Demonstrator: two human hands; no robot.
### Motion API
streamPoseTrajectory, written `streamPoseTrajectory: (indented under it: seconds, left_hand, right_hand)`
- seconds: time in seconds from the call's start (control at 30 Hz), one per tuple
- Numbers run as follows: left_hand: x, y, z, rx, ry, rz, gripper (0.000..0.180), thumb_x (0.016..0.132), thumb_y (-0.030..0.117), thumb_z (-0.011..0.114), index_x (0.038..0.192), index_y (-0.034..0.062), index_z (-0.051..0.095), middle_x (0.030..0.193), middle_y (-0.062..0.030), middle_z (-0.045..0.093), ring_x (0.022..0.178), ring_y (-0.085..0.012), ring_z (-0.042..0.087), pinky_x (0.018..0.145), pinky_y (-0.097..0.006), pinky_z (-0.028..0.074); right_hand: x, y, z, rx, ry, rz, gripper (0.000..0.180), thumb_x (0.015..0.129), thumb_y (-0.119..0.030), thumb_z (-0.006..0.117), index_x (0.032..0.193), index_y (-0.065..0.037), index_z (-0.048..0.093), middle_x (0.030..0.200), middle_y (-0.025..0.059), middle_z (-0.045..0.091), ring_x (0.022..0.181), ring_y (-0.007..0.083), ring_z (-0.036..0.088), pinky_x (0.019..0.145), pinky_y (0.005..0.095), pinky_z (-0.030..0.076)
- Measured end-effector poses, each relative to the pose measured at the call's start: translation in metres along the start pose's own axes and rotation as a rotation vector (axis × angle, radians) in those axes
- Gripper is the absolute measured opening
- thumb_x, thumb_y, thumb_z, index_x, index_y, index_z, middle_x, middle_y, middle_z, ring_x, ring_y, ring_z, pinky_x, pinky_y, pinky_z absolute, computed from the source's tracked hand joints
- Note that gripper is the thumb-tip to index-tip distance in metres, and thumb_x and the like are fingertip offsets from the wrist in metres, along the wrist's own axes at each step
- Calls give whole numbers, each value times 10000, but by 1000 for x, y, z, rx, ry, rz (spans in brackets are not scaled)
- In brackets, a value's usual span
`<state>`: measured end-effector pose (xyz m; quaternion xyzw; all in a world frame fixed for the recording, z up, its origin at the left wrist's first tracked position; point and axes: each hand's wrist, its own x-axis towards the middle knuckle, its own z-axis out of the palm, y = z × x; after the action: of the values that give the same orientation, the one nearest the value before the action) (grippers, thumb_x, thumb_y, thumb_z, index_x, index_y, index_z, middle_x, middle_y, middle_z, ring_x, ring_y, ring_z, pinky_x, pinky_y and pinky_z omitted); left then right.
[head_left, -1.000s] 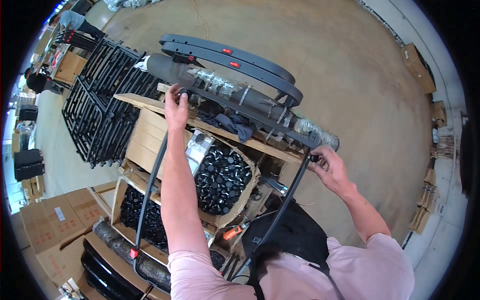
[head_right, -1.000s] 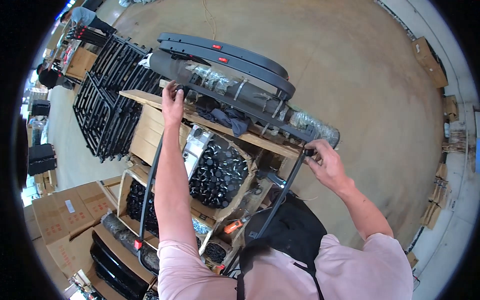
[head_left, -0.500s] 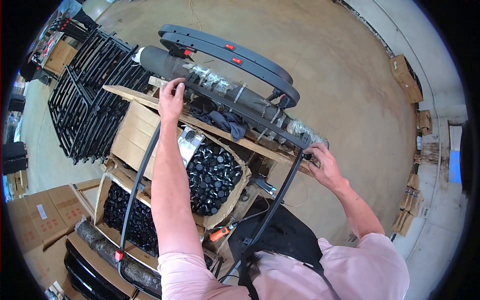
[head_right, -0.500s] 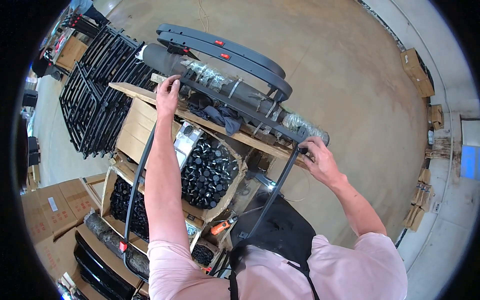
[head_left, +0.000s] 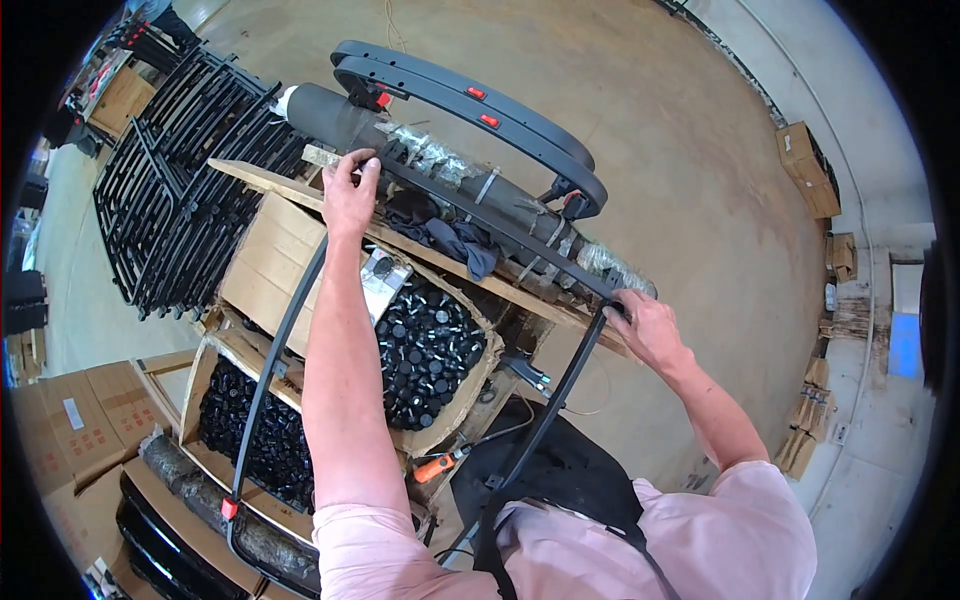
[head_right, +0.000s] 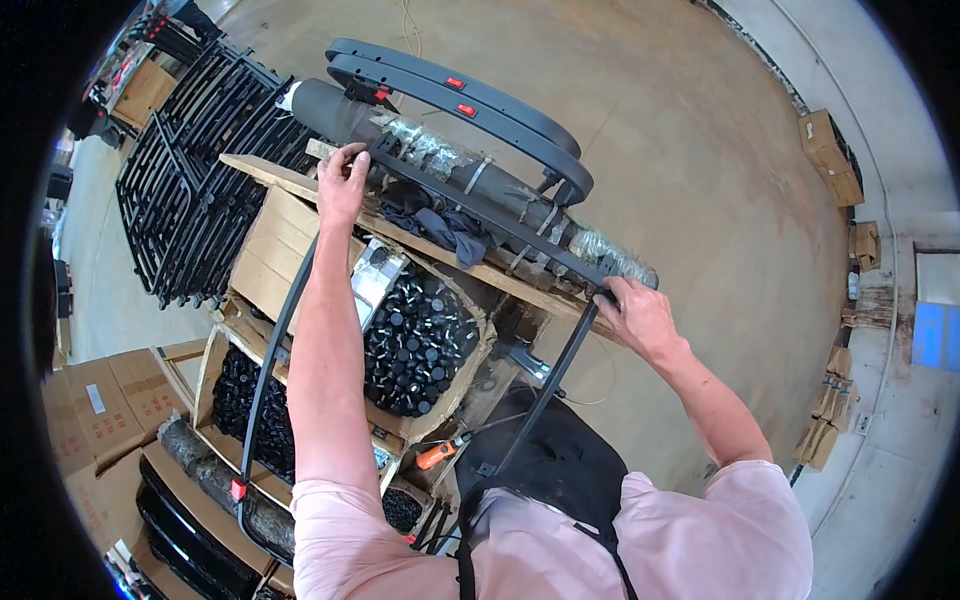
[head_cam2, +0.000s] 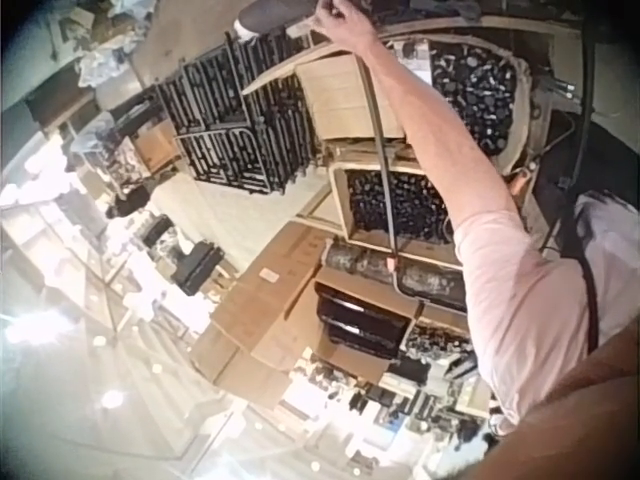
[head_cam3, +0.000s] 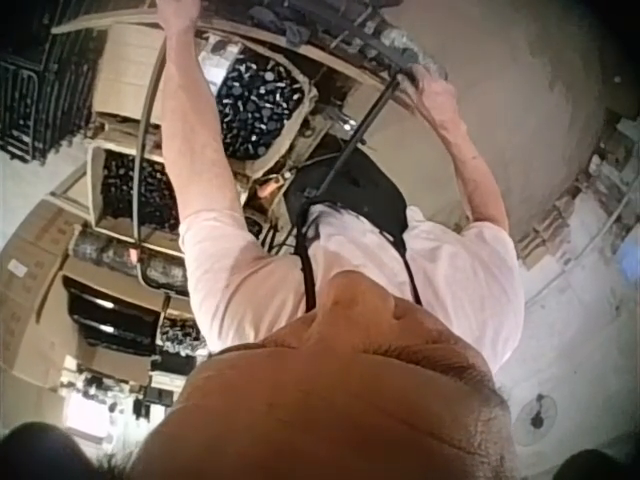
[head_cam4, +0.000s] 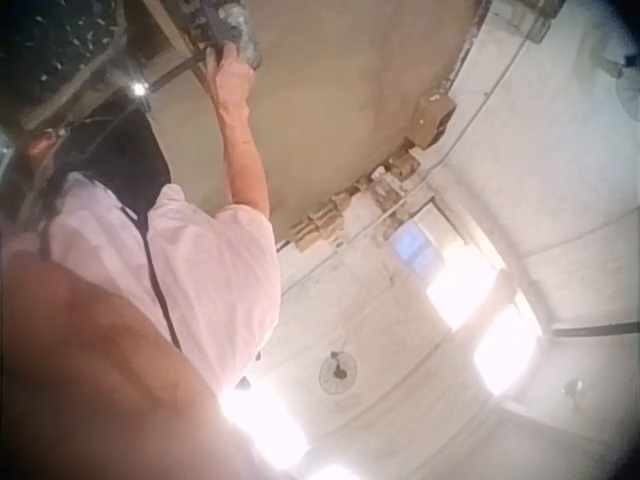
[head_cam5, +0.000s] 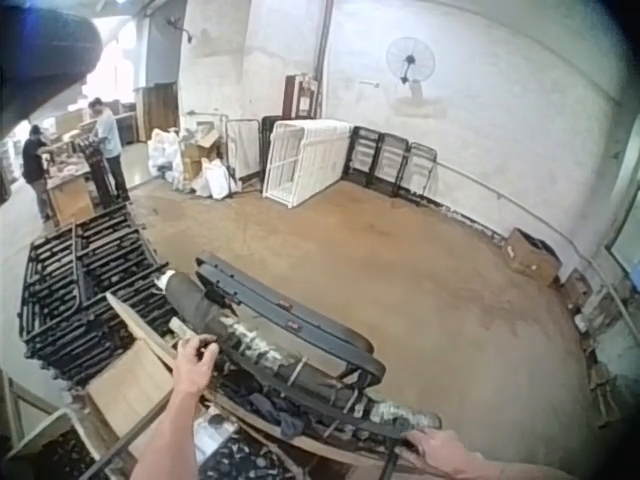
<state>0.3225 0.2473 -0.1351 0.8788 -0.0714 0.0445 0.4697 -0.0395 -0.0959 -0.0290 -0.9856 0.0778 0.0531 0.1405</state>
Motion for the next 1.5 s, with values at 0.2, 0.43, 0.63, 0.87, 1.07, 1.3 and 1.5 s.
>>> streamPoseTrajectory:
  seconds: [0.2, 0.43, 0.63, 0.87, 1.07, 1.3, 1.5]
  left_hand:
    - [0, -7, -6, -138, -17, 14, 276, 1019, 251, 667, 1285, 205, 724, 1246, -92, 663, 1050, -250, 682, 985, -365, 528]
    - [-3, 8, -3, -99, -16, -62, 279, 1020, 260, 661, 1282, 189, 726, 1209, -90, 680, 1031, -239, 692, 975, -370, 532]
    - [-6, 3, -5, -91, -19, 24, 283, 1010, 244, 653, 1277, 191, 730, 1209, -94, 678, 1038, -238, 691, 972, -373, 535]
    - [-1, -13, -6, -142, 18, 31, 283, 1006, 255, 655, 1273, 206, 735, 1226, -113, 670, 1086, -249, 680, 985, -392, 530]
    - [-4, 3, -7, -13, -5, -3, 288, 1007, 256, 654, 1279, 204, 733, 1234, -117, 659, 1092, -281, 679, 993, -404, 529]
    - [-3, -9, -7, -215, 23, -24, 307, 996, 282, 686, 1294, 219, 725, 1238, -108, 660, 1072, -277, 686, 980, -400, 532]
    - [-6, 1, -5, -34, 29, -25, 314, 987, 294, 701, 1290, 219, 726, 1221, -111, 660, 1055, -280, 700, 968, -399, 539]
  right_hand:
    - [4, -4, 2, -26, -36, 37, 259, 956, -276, 723, 1120, -76, 699, 926, 130, 755, 854, 343, 736, 757, 475, 582]
    - [2, -10, -17, -39, -264, 208, 375, 926, -335, 753, 1115, -28, 649, 839, 175, 731, 826, 382, 729, 763, 512, 572]
    - [5, -14, -21, -101, -309, 218, 399, 923, -335, 747, 1131, -9, 650, 851, 179, 733, 843, 413, 722, 790, 513, 577]
    - [7, -20, -11, -19, -42, -10, 308, 956, -319, 718, 1078, -38, 679, 906, 169, 734, 847, 399, 723, 779, 507, 587]
    - [6, -10, -10, -87, -190, 58, 293, 953, -292, 713, 1094, -42, 653, 904, 183, 730, 865, 396, 724, 779, 508, 583]
    - [7, -13, -17, -104, -283, 47, 283, 939, -270, 709, 1026, -12, 632, 886, 200, 723, 852, 406, 719, 764, 516, 571]
    - [8, -6, -15, -205, -226, 31, 321, 932, -279, 723, 1096, -22, 624, 904, 175, 728, 859, 379, 722, 762, 503, 576]
